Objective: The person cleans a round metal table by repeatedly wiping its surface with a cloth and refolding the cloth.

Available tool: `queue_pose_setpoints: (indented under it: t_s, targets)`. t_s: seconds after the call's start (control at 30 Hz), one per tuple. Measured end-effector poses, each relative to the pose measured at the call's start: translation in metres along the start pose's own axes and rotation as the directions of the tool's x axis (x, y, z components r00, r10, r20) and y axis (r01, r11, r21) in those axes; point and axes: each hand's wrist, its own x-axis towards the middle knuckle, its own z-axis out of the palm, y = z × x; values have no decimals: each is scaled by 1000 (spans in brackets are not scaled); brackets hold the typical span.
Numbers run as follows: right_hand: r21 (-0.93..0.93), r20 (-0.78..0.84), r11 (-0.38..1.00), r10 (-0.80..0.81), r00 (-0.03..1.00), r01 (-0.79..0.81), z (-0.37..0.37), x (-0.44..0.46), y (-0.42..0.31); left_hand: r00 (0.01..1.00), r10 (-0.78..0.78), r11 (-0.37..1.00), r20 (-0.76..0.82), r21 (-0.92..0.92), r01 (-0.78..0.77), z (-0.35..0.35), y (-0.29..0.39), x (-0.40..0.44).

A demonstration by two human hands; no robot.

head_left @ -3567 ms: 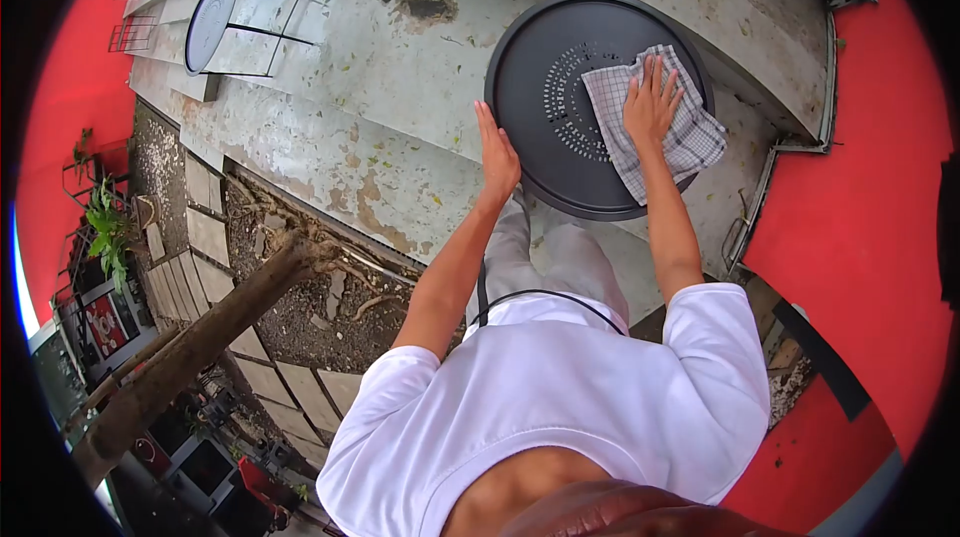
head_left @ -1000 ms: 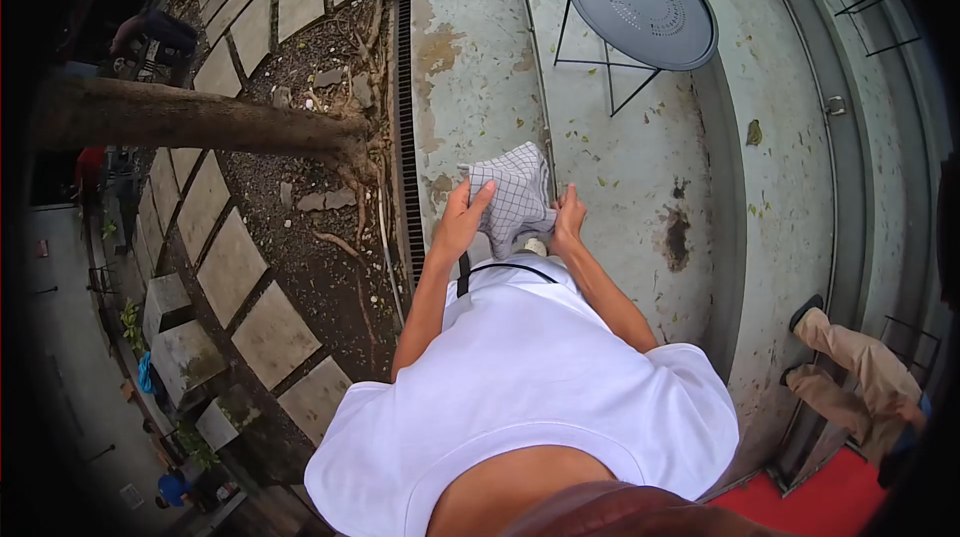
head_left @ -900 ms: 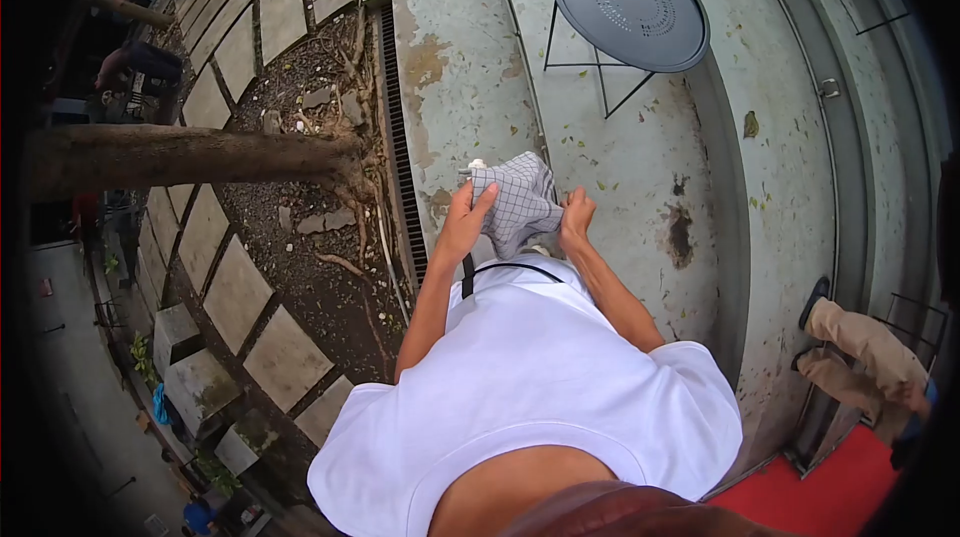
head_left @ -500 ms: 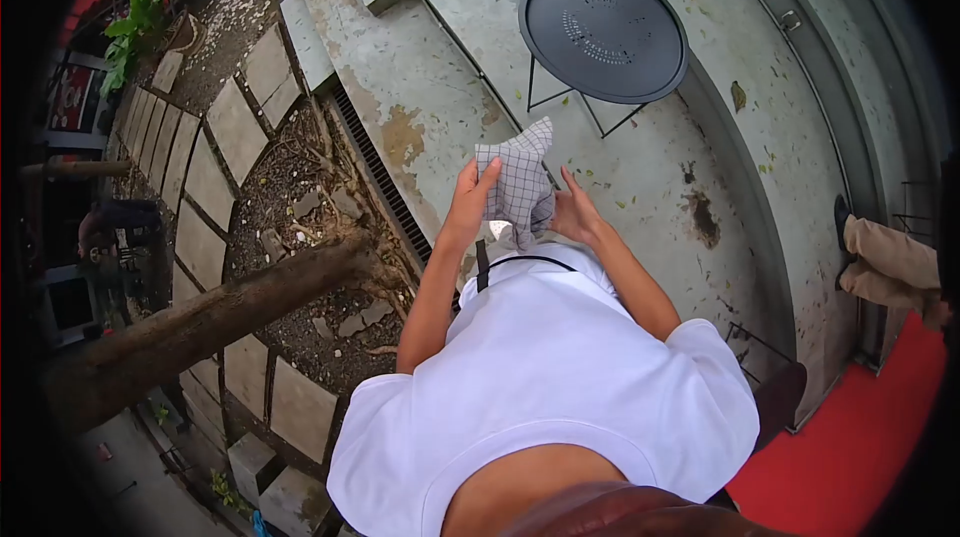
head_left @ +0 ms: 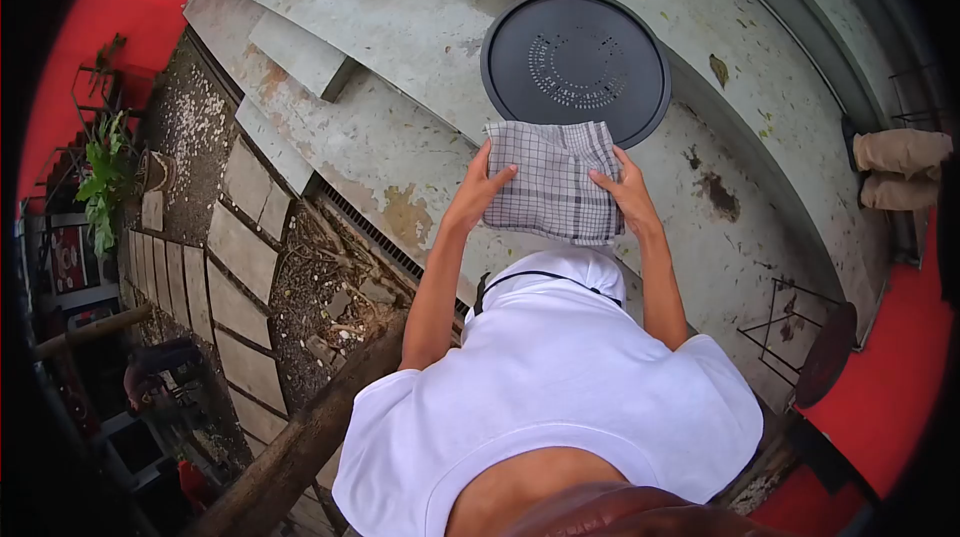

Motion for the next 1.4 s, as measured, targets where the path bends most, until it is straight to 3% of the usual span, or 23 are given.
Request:
queue_pose_setpoints:
  t_s: [0.03,0.17,0.23,0.3,0.33,0.37,0.4,0.43,0.47,0.5,0.53,0.57,0.6,0.63,0.67,0.7,0.77,0.83,0.97,1.07,1.17,1.3,1.4]
  targets:
    - [-98,-90,993,-69,994,60,5,14,-13,1000,-5,1000,13,15,4,1,16,18]
    - [-83,-213,938,-347,913,337,14,40,-83,984,105,994,145,21,-110,6,64,83]
    - [-62,-280,941,-337,899,334,10,51,-98,974,136,990,179,3,-138,5,72,115]
    - [-294,-434,946,-256,864,133,-6,67,-92,970,-14,996,244,83,-7,-1,68,142]
    - [-520,-573,835,-184,799,-180,-16,82,-76,964,-25,996,263,87,2,-8,53,156]
    - [-513,-589,836,-178,788,-194,-13,93,-65,986,0,960,164,276,-46,-18,25,173]
    - [-648,-630,721,-328,704,-244,-3,105,-55,996,46,886,72,459,-74,-28,0,189]
    - [-751,-627,581,-479,614,-315,5,119,-43,995,37,886,91,458,-75,-34,-18,207]
    - [-677,-641,701,-412,647,-225,7,140,-26,961,271,738,-56,653,-170,-40,-34,226]
    - [-667,-658,705,-405,635,-242,18,158,-10,846,515,537,-137,821,-194,-47,-53,245]
    - [-614,-704,740,-356,614,-275,36,177,5,776,616,496,-137,833,-247,-54,-76,272]
    - [-555,-749,773,-305,588,-306,47,194,20,785,608,495,-115,828,-262,-57,-84,287]
    - [-541,-767,778,-300,567,-321,51,211,38,869,454,657,-197,733,-177,-58,-88,305]
    - [-428,-842,766,-146,519,-479,55,229,49,927,278,784,-252,617,-68,-55,-84,323]
    - [-305,-895,728,2,446,-614,53,252,56,942,215,804,-257,595,-21,-54,-82,329]
    - [-290,-904,732,3,429,-616,49,266,44,948,214,803,-237,595,-33,-51,-75,332]
    - [-343,-924,542,-47,380,-767,36,285,13,931,192,786,-310,616,43,-48,-66,329]
    - [-392,-916,463,-273,293,-795,8,330,7,937,177,808,-300,588,36,-49,-64,330]
    - [-673,-696,368,-609,381,-641,-8,435,-18,942,125,833,-312,549,71,-53,-65,338]
    - [-920,-384,205,-646,660,-335,52,463,-34,933,203,822,-297,570,2,-53,-68,339]
    - [-985,-175,97,-594,785,-146,111,455,-16,936,184,836,-299,549,11,-55,-72,340]
    - [-996,-90,39,-588,804,-84,103,445,-17,919,275,821,-283,566,-71,-45,-69,340]
    - [-995,-101,72,-631,769,-72,67,452,-27,939,161,830,-302,556,37,-43,-61,337]
